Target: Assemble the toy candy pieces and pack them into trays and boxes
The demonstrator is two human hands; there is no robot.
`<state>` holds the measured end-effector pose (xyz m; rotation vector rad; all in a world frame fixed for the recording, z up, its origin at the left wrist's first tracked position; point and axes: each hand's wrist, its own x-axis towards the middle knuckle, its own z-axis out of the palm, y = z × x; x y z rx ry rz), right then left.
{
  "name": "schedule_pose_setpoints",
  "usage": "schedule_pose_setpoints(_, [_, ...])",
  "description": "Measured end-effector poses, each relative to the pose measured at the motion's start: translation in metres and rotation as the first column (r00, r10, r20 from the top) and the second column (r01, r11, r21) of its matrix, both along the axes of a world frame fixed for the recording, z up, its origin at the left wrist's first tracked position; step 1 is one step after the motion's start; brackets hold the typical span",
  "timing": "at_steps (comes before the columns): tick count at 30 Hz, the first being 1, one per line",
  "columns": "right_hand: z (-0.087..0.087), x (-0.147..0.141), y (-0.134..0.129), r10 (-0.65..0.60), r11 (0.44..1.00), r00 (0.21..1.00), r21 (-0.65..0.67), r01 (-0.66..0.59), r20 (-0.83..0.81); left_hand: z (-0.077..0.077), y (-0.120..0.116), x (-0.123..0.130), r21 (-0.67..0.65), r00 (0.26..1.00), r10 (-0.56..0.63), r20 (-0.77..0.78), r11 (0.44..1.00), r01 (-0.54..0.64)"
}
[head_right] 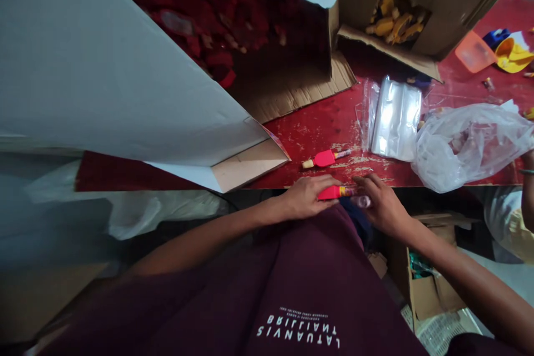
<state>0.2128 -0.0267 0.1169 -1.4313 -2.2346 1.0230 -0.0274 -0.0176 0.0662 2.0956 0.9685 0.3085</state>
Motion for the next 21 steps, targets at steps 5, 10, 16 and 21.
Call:
schedule_pose_setpoints(5, [-0.014, 0.006, -0.004, -0.012, 0.999, 0.996, -0.051, 0.007, -0.091, 0.008, 0.007, -0.003, 0.067, 0.989, -0.086, -0.122, 0.993, 0.094])
schedule_pose_setpoints(10, [-0.026, 0.002, -0.008, -0.328, 0.806, 0.933, -0.558, 0.195, -0.148, 0.008, 0.0, 0.006, 0.184, 0.927, -0.192, -0.321, 0.948, 0.26])
schedule_pose_setpoints(16, [-0.054, 0.033, 0.004, -0.412, 0.798, 0.902, -0.528, 0.291, -0.126, -0.022, 0.023, 0.015, 0.165, 0.99, -0.099, -0.102, 0.979, 0.115])
schedule_pose_setpoints(21, [-0.139, 0.056, 0.036, -0.718, 0.695, 0.676, -0.193, 0.692, -0.165, -0.045, 0.13, 0.005, 0.16, 0.822, 0.557, 0.116, 0.807, -0.569])
